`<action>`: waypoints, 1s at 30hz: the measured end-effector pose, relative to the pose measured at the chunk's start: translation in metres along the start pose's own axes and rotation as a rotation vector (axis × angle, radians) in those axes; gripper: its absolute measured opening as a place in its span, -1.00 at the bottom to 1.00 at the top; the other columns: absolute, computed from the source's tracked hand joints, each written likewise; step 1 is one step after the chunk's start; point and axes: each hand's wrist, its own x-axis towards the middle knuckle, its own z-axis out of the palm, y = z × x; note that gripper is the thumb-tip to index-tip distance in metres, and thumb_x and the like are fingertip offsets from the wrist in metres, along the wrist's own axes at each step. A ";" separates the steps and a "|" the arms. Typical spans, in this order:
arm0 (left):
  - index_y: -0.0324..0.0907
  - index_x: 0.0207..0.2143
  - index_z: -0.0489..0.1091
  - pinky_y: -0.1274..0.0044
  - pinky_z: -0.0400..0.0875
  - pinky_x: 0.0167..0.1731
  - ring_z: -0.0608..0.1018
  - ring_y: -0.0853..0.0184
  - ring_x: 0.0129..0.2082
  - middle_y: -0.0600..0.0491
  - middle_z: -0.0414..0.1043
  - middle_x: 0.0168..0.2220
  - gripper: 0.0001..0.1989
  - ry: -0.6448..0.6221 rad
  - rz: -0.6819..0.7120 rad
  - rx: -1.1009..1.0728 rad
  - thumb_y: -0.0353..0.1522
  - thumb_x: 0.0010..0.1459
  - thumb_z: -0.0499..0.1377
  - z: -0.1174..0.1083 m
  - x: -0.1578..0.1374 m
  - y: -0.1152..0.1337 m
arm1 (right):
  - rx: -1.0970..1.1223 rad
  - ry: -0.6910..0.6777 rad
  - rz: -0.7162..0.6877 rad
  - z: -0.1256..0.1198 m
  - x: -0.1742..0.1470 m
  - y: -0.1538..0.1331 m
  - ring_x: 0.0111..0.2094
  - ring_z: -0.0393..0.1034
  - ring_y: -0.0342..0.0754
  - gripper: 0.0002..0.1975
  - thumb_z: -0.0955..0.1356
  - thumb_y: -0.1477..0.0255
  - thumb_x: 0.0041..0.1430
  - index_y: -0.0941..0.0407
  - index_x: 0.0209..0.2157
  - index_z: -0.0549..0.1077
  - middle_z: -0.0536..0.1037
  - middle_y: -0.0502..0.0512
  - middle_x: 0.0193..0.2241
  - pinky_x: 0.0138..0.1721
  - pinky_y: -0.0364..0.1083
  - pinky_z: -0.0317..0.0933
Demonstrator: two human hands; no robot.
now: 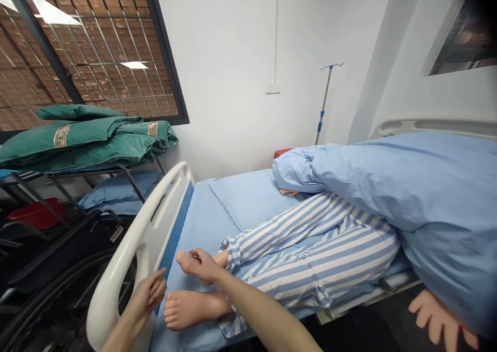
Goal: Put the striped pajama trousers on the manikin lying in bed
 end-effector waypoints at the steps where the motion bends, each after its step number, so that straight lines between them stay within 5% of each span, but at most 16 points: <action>1: -0.11 -0.79 -0.07 0.54 0.05 -0.70 0.15 0.43 -0.75 0.17 -0.15 -0.85 -0.70 -0.019 -0.005 -0.044 -0.29 -0.09 -0.07 -0.014 0.005 0.010 | 0.034 0.043 -0.010 -0.007 0.002 -0.002 -0.20 0.25 -0.04 -0.62 0.25 0.33 -0.05 0.13 -0.14 0.26 0.37 0.08 -0.21 -0.19 -0.07 0.12; 6: -0.13 -0.83 -0.16 0.60 -0.02 -0.76 -0.02 0.54 -0.82 0.20 -0.22 -0.87 -0.58 -0.295 -0.003 -0.394 -0.24 -0.07 -0.02 -0.056 0.038 0.068 | -0.137 0.303 0.050 -0.046 0.002 0.021 -0.05 0.14 0.00 -0.62 0.19 0.48 -0.05 0.20 -0.11 0.23 0.31 0.20 -0.13 -0.02 -0.01 -0.04; 12: -0.14 -0.83 -0.15 0.61 -0.10 -0.79 -0.06 0.57 -0.83 0.23 -0.21 -0.89 -0.56 -0.374 -0.020 -0.529 -0.26 -0.07 0.03 -0.012 0.047 0.081 | 0.163 0.087 0.010 -0.010 -0.005 0.040 -0.16 0.24 -0.08 -0.64 0.26 0.46 -0.15 0.12 -0.20 0.31 0.39 0.06 -0.20 -0.13 -0.10 0.10; 15: -0.14 -0.82 -0.15 0.61 -0.10 -0.79 -0.05 0.56 -0.83 0.24 -0.21 -0.88 -0.58 -0.306 -0.027 -0.550 -0.26 -0.08 0.02 -0.001 0.052 0.074 | 0.490 0.045 0.091 0.007 0.008 0.030 -0.24 0.30 -0.11 -0.70 0.28 0.42 -0.16 0.13 -0.27 0.34 0.43 0.04 -0.28 -0.22 -0.14 0.16; 18: -0.14 -0.79 -0.19 0.61 -0.10 -0.78 -0.05 0.56 -0.82 0.25 -0.22 -0.86 -0.59 -0.172 0.011 -0.553 -0.24 -0.09 0.00 0.018 0.062 0.065 | 0.759 0.136 0.237 -0.005 0.018 0.029 -0.40 0.32 -0.15 -0.82 0.25 0.42 -0.14 0.18 -0.41 0.33 0.44 0.04 -0.47 -0.37 -0.18 0.18; 21: -0.14 -0.79 -0.14 0.60 -0.06 -0.74 0.00 0.54 -0.79 0.23 -0.16 -0.84 -0.62 -0.031 0.017 -0.373 -0.19 -0.07 -0.06 0.062 0.069 0.045 | 0.801 0.338 0.395 -0.041 0.015 0.044 -0.66 0.17 -0.22 -0.88 0.17 0.41 -0.09 0.15 -0.60 0.21 0.28 -0.07 -0.71 -0.61 -0.23 0.08; 24: -0.18 -0.79 0.07 0.60 0.03 -0.62 0.16 0.48 -0.70 0.15 0.08 -0.79 -0.63 -0.037 0.096 0.008 -0.18 -0.07 -0.07 0.112 0.065 0.018 | 0.619 0.508 0.324 -0.087 0.002 0.055 -0.72 -0.04 -0.26 -0.79 0.17 0.40 -0.09 0.13 -0.71 0.09 0.07 -0.14 -0.79 -0.68 -0.24 -0.06; 27: -0.20 -0.72 0.23 0.60 0.03 -0.54 0.25 0.44 -0.59 0.09 0.26 -0.67 -0.65 -0.084 0.229 0.341 -0.19 -0.04 -0.07 0.140 0.057 -0.004 | 0.373 0.490 0.124 -0.121 -0.002 0.049 -0.69 -0.08 -0.27 -0.70 0.17 0.36 -0.06 0.13 -0.76 0.04 0.01 -0.13 -0.78 -0.65 -0.25 -0.09; 30: -0.19 -0.69 0.27 0.61 0.02 -0.53 0.26 0.44 -0.57 0.07 0.30 -0.63 -0.65 -0.169 0.283 0.420 -0.21 -0.01 -0.10 0.142 0.057 -0.015 | 0.159 0.395 -0.001 -0.125 0.007 0.037 -0.67 -0.10 -0.28 -0.65 0.15 0.31 0.00 0.15 -0.77 0.07 -0.02 -0.12 -0.76 -0.64 -0.25 -0.14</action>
